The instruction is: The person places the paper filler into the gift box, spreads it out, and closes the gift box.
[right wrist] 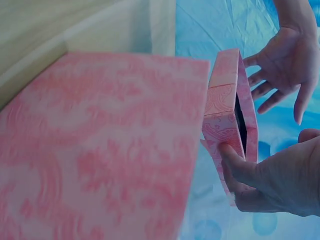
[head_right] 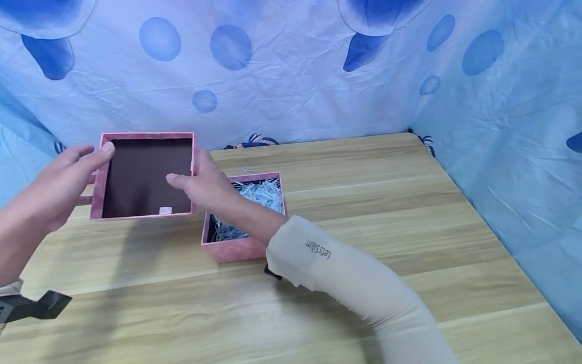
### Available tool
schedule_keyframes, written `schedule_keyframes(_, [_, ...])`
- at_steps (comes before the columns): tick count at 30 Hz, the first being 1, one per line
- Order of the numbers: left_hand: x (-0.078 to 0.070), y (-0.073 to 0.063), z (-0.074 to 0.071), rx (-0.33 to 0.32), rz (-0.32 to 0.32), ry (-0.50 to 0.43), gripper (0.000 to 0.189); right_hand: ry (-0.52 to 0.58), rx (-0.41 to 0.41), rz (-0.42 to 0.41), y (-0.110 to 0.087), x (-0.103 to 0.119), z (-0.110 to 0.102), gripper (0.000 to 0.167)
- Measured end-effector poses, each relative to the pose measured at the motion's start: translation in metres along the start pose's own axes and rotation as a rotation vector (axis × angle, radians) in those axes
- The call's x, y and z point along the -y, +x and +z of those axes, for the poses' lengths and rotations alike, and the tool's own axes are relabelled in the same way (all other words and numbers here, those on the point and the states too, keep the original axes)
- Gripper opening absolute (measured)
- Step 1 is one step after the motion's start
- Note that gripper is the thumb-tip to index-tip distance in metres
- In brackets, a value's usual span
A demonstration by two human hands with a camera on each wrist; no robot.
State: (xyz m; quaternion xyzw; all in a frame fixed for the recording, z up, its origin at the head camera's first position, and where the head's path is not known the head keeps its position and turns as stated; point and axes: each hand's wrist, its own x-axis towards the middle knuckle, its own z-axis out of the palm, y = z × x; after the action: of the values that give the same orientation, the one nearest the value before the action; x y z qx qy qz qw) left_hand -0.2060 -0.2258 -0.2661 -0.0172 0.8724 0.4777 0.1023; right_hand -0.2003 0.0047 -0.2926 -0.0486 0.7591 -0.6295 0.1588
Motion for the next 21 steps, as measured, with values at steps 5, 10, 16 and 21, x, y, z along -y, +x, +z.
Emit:
schedule_keyframes(5, [-0.01, 0.005, 0.009, 0.018, 0.021, -0.067, 0.096, 0.028, -0.007, -0.001, 0.001, -0.002, -0.017, 0.076])
schedule_keyframes(10, [-0.02, 0.007, 0.013, 0.013, 0.033, -0.085, 0.097, 0.068, -0.003, -0.003, -0.002, 0.003, -0.028, 0.077])
schedule_keyframes(16, [-0.03, 0.008, 0.014, 0.01, 0.046, -0.105, 0.096, 0.102, -0.004, -0.028, -0.005, 0.008, -0.037, 0.075])
schedule_keyframes(21, [-0.038, 0.01, 0.017, 0.03, 0.074, -0.15, 0.091, 0.096, -0.03, -0.045, -0.006, 0.01, -0.046, 0.075])
